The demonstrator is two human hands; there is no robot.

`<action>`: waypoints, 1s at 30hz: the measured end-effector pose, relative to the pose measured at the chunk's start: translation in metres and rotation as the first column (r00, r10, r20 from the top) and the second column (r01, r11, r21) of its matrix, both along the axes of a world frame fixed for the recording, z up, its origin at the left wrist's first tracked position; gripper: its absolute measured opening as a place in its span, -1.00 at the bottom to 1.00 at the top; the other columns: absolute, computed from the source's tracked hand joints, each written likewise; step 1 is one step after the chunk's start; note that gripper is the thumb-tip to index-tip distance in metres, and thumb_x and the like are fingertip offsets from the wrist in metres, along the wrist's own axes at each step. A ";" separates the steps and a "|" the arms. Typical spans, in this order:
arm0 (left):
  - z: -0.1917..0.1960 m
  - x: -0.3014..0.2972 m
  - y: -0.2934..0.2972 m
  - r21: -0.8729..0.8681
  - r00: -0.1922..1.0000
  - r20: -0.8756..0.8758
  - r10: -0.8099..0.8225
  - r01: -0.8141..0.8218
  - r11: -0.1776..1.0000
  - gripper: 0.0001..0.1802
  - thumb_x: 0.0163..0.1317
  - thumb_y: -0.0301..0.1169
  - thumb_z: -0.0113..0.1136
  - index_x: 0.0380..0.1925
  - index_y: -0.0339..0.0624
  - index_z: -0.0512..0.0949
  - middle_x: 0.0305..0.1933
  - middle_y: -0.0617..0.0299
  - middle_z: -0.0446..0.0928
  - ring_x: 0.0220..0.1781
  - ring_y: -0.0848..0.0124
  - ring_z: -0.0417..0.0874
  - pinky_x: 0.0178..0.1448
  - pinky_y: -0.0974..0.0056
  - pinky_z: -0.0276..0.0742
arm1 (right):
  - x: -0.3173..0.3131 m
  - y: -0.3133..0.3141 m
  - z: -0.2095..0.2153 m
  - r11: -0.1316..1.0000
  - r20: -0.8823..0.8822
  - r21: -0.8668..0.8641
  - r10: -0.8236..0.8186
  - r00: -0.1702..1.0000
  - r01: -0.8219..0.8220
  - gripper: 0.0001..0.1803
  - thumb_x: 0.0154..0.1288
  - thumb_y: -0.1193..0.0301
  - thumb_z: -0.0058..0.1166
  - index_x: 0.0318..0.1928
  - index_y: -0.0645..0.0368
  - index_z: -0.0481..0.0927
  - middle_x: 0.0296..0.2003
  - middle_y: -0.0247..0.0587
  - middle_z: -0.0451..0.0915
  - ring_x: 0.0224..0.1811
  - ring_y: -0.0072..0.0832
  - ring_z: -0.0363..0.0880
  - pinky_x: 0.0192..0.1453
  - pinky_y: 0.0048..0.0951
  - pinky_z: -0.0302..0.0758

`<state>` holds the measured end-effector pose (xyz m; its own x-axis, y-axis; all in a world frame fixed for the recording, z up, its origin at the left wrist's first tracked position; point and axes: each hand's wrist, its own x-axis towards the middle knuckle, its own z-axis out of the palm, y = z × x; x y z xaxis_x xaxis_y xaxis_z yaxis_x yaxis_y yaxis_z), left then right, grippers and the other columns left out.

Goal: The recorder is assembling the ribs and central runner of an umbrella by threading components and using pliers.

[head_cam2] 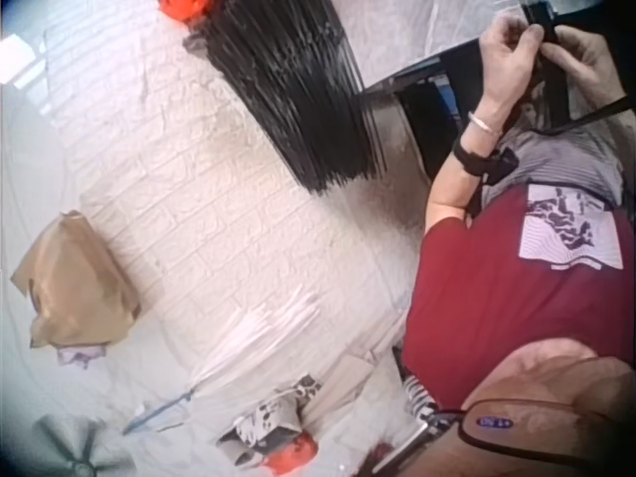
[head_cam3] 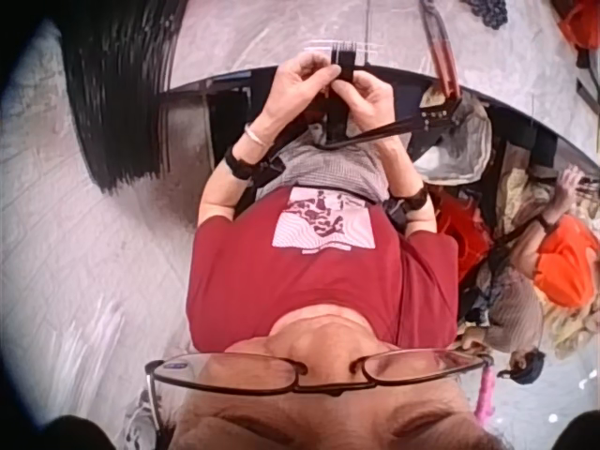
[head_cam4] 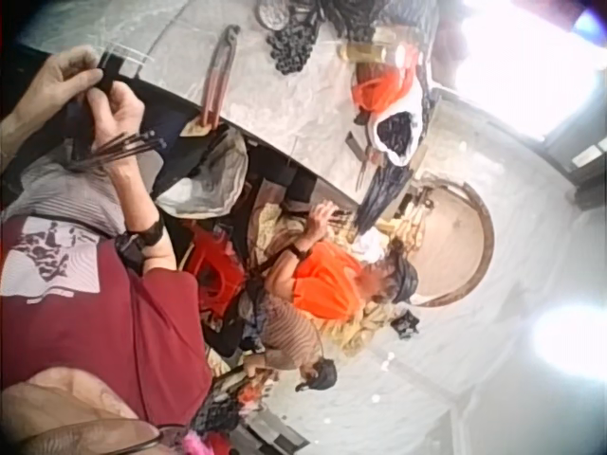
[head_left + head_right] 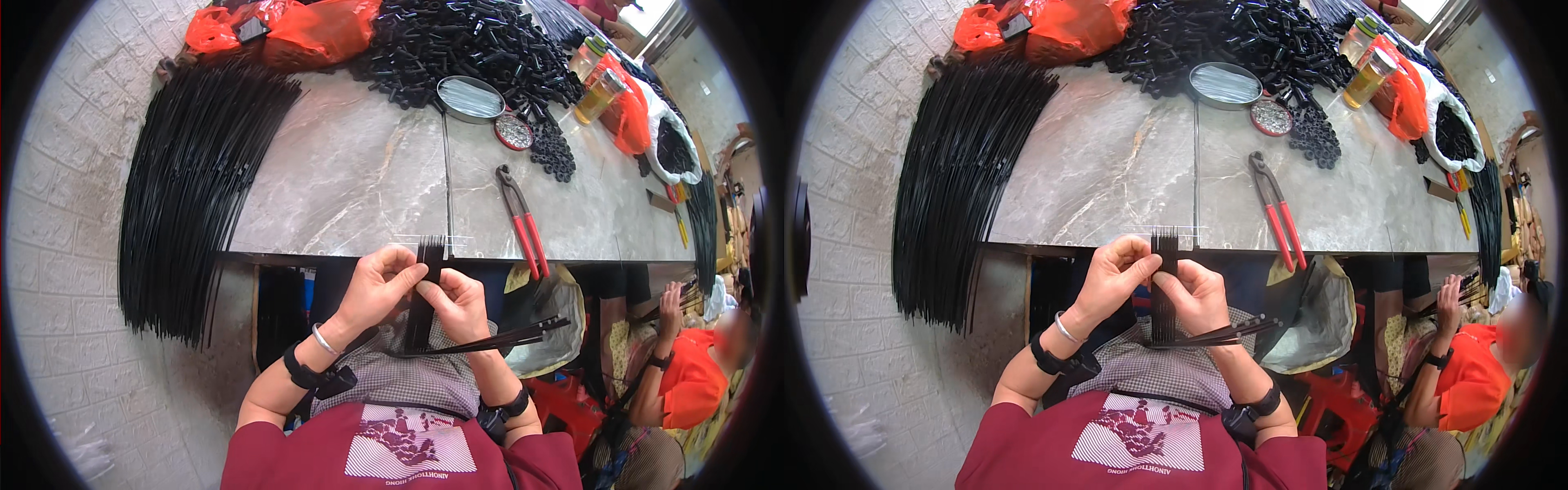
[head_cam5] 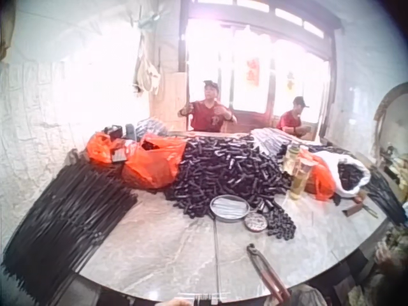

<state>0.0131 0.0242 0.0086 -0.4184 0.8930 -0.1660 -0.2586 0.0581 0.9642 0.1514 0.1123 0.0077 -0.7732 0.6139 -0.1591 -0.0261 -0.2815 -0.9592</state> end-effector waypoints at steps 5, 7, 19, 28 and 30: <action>-0.005 -0.004 -0.001 0.040 1.000 0.005 -0.001 0.001 0.999 -0.89 0.28 -0.47 0.22 -0.28 -0.30 0.54 -0.37 0.33 0.57 -0.38 0.62 0.55 -0.30 0.50 0.52 | -0.001 0.000 -0.003 0.998 -0.016 -0.068 -0.019 1.000 0.018 -0.83 0.32 0.57 0.09 -0.11 0.38 0.60 -0.28 -0.21 0.68 -0.25 -0.59 0.63 -0.12 -0.58 0.57; 0.001 -0.002 0.002 0.025 1.000 -0.001 0.010 -0.010 1.000 -0.88 0.28 -0.47 0.21 -0.25 -0.31 0.56 -0.36 0.32 0.57 -0.38 0.62 0.55 -0.30 0.49 0.52 | -0.002 0.001 -0.004 0.997 -0.017 -0.078 -0.020 1.000 0.018 -0.82 0.32 0.57 0.10 -0.10 0.39 0.59 -0.27 -0.21 0.67 -0.24 -0.57 0.64 -0.12 -0.58 0.58; 0.008 -0.011 0.010 0.039 0.974 -0.225 0.013 -0.004 0.999 -0.84 0.29 -0.51 0.17 -0.19 -0.33 0.63 -0.33 0.32 0.58 -0.33 0.61 0.55 -0.25 0.47 0.50 | -0.007 0.009 -0.009 0.993 -0.008 -0.121 -0.003 1.000 0.002 -0.76 0.24 0.58 0.17 -0.07 0.37 0.57 -0.23 -0.22 0.67 -0.17 -0.59 0.63 -0.06 -0.54 0.58; 0.057 -0.091 0.039 -0.449 0.593 -0.631 -0.501 0.248 0.859 -0.77 0.23 -0.33 0.23 -0.39 -0.33 0.65 -0.55 0.14 0.61 -0.48 0.48 0.63 -0.46 0.31 0.51 | 0.006 0.015 -0.022 0.987 0.007 -0.158 -0.027 1.000 0.028 -0.82 0.16 0.64 0.22 -0.20 0.35 0.56 -0.29 -0.22 0.67 -0.27 -0.55 0.66 -0.13 -0.55 0.59; 0.057 -0.131 0.075 -0.306 0.348 -0.893 -0.286 -0.001 0.952 -0.78 0.19 -0.31 0.23 -0.44 -0.28 0.64 -0.52 0.07 0.62 -0.45 0.30 0.67 -0.38 0.23 0.54 | 0.008 0.014 -0.023 0.985 0.001 -0.169 -0.017 1.000 0.017 -0.82 0.16 0.64 0.22 -0.21 0.35 0.56 -0.29 -0.23 0.67 -0.28 -0.55 0.66 -0.14 -0.55 0.59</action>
